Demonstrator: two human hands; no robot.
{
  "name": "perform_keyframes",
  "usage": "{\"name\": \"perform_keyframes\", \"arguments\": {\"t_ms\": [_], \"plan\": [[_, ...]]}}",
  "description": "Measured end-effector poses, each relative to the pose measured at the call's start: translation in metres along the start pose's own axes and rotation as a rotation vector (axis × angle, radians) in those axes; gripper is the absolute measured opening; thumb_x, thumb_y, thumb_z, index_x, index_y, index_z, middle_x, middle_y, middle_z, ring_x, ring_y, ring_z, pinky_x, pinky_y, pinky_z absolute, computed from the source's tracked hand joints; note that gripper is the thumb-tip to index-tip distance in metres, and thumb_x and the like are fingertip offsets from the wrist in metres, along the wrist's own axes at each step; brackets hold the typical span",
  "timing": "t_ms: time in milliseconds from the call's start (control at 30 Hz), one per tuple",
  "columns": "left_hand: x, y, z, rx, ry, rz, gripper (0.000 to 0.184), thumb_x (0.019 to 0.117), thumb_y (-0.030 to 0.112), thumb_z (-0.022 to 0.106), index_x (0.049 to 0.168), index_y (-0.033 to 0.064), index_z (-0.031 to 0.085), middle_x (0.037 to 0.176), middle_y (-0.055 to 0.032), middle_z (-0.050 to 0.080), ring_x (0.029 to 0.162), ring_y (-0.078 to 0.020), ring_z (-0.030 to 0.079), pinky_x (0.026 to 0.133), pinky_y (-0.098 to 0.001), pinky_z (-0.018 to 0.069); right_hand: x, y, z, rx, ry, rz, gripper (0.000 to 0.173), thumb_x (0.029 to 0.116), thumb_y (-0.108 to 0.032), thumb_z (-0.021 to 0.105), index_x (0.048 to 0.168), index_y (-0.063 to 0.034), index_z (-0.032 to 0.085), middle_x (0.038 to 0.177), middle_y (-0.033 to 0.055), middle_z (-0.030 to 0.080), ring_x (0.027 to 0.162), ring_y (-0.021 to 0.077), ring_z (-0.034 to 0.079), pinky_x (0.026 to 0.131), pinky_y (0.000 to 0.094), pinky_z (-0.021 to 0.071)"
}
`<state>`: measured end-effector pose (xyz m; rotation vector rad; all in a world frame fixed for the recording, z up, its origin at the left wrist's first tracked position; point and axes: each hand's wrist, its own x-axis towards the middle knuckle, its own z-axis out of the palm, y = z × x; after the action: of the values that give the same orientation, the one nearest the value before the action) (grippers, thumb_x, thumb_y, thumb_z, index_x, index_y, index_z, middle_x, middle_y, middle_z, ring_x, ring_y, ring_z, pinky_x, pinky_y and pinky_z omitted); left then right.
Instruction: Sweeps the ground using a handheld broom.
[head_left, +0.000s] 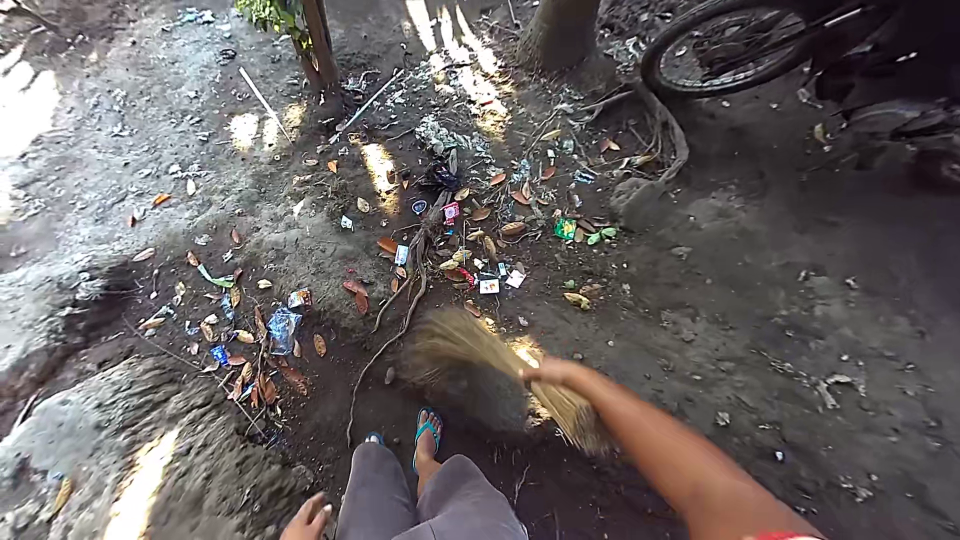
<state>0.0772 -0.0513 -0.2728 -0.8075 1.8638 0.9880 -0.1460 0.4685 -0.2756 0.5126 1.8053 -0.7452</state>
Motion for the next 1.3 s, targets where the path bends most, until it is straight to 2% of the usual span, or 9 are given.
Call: {"name": "perform_keyframes", "arguments": {"t_ms": [200,333,400,467,633,900,1000,1167,1300], "plan": [[0.03,0.106,0.019,0.308,-0.019,0.091,0.053,0.1033,0.031,0.06,0.15,0.0071,0.052,0.151,-0.0206,0.052,0.141,-0.0339,0.049,0.119,-0.0521,0.0388,0.081,-0.083,-0.014,0.336,0.309,-0.151,0.086,0.1008,-0.037,0.063,0.166,-0.0158,0.011,0.149,0.0272,0.049,0.135,0.0396,0.053,0.112,0.0576,0.042],[0.046,0.152,0.047,0.634,-0.096,0.135,0.073,0.0965,0.044,0.066,0.159,0.0154,0.04,0.169,-0.0201,0.024,0.154,-0.0383,0.028,0.123,-0.0554,0.0297,0.016,-0.046,0.026,0.889,0.192,-0.253,0.077,0.1066,-0.023,0.053,0.166,-0.0276,0.005,0.159,0.0178,0.039,0.129,0.0315,0.057,0.102,0.0514,0.0511],[0.056,0.171,0.057,0.757,-0.131,0.118,0.084,0.0932,0.049,0.068,0.163,0.0195,0.033,0.172,-0.0185,0.014,0.157,-0.0407,0.017,0.12,-0.0645,0.0275,-0.044,-0.015,0.044,1.127,0.117,-0.194,0.055,0.1098,-0.023,0.041,0.162,-0.0218,0.025,0.129,0.0163,0.061,0.097,0.0272,0.067,0.08,0.0454,0.0584],[0.07,0.195,0.061,0.876,-0.164,0.107,0.092,0.0903,0.056,0.069,0.165,0.0234,0.026,0.173,-0.0161,0.008,0.158,-0.0427,0.011,0.117,-0.0705,0.0273,-0.097,0.018,0.057,1.323,-0.058,-0.196,0.044,0.1081,-0.038,0.025,0.136,-0.0106,0.046,0.098,0.0125,0.067,0.074,0.0222,0.068,0.067,0.038,0.0601],[0.122,0.246,0.059,1.043,-0.128,0.1,0.118,0.0746,0.069,0.078,0.167,0.0261,0.018,0.173,-0.02,0.002,0.156,-0.0495,0.012,0.11,-0.0769,0.0312,-0.145,0.032,0.08,1.673,-0.098,0.012,0.066,0.1058,-0.058,0.014,0.108,-0.0077,0.056,0.085,0.0102,0.069,0.072,0.0195,0.069,0.067,0.0333,0.0608],[0.171,0.314,0.011,1.131,-0.145,0.078,0.119,0.0716,0.072,0.078,0.166,0.0292,0.02,0.173,-0.0162,0.006,0.156,-0.0454,0.018,0.111,-0.0721,0.0346,0.07,-0.204,-0.006,1.456,0.217,-0.003,0.04,0.1094,-0.033,0.043,0.137,-0.0046,0.051,0.105,0.0107,0.066,0.087,0.0151,0.065,0.075,0.0344,0.0571],[0.193,0.338,-0.01,1.143,-0.205,0.065,0.119,0.0721,0.072,0.078,0.166,0.0304,0.019,0.174,-0.0137,0.007,0.155,-0.0436,0.021,0.11,-0.0706,0.0371,0.141,-0.217,-0.066,1.465,0.351,-0.094,0.039,0.1084,-0.031,0.046,0.131,-0.0003,0.053,0.098,0.0155,0.067,0.081,0.0211,0.067,0.073,0.038,0.0584],[0.213,0.371,-0.047,1.125,-0.369,-0.015,0.116,0.0777,0.07,0.076,0.167,0.0246,0.018,0.173,-0.0129,0.012,0.154,-0.0414,0.026,0.11,-0.068,0.0397,0.04,-0.175,-0.078,1.044,0.285,0.183,0.083,0.1003,-0.021,0.064,0.165,-0.0174,0.011,0.142,0.0242,0.053,0.115,0.0335,0.065,0.095,0.0505,0.0563],[0.229,0.379,-0.067,1.063,-0.439,-0.024,0.103,0.0863,0.064,0.071,0.166,0.0186,0.023,0.172,-0.0128,0.018,0.154,-0.038,0.028,0.113,-0.0645,0.0392,-0.066,-0.161,-0.069,0.978,-0.046,0.426,0.083,0.0969,-0.011,0.064,0.163,-0.0203,0.014,0.118,0.0199,0.062,0.089,0.0282,0.069,0.077,0.046,0.0597]]}}
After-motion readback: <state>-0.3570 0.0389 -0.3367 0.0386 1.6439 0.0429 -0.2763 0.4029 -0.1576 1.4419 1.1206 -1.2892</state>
